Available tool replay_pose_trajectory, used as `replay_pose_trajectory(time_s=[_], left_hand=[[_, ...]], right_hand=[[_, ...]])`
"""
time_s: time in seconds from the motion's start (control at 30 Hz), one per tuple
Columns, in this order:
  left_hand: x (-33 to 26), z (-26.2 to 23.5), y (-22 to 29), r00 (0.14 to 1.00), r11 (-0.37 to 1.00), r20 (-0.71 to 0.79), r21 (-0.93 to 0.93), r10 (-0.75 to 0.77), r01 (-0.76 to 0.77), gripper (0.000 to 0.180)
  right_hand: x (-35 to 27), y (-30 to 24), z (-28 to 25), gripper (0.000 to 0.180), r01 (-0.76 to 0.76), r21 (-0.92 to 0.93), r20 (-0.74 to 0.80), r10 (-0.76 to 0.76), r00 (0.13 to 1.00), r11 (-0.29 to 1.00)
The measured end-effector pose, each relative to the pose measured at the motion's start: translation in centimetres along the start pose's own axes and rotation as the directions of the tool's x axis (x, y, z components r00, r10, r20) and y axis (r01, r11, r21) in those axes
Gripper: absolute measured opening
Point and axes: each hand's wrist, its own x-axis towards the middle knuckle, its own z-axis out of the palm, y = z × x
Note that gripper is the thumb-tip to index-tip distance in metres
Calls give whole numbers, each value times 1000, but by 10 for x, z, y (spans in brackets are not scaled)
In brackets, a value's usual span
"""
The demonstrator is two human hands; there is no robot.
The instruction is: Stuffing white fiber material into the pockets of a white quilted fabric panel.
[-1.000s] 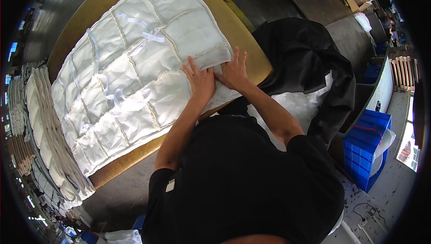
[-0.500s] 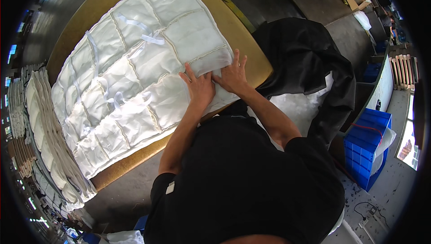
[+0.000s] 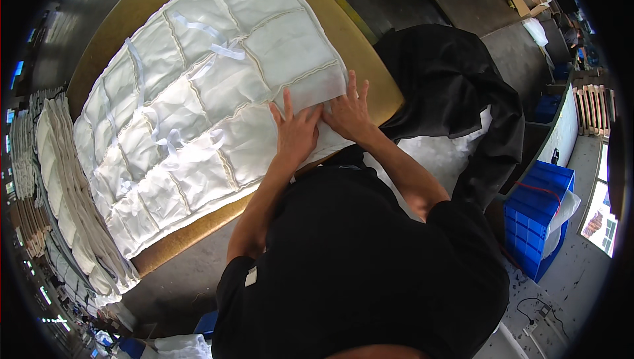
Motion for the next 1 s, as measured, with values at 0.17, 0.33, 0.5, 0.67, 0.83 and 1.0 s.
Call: replay_pose_trajectory(time_s=[0.17,0.33,0.5,0.67,0.83,1.0], left_hand=[[-32,-38,-15,958,951,-280,-308,-65,-25,36],[-23,-40,-38,876,885,-378,-454,-300,107,33],[-30,-35,-47,862,863,-374,-487,-343,132,35],[-38,-32,-61,836,814,-325,-536,-443,224,37],[-27,-29,-61,857,844,-322,-494,-402,210,37],[1,-30,-46,904,872,-351,-488,-245,47,39]], right_hand=[[-25,-31,-13,60,230,-145,113,-214,970,962],[8,-43,4,43,314,107,-26,-313,949,943],[26,-40,10,48,331,60,50,-334,941,942],[29,-37,9,57,253,141,584,-287,760,957],[31,-37,23,64,427,118,293,-443,847,896],[17,-40,15,65,434,68,134,-439,888,898]])
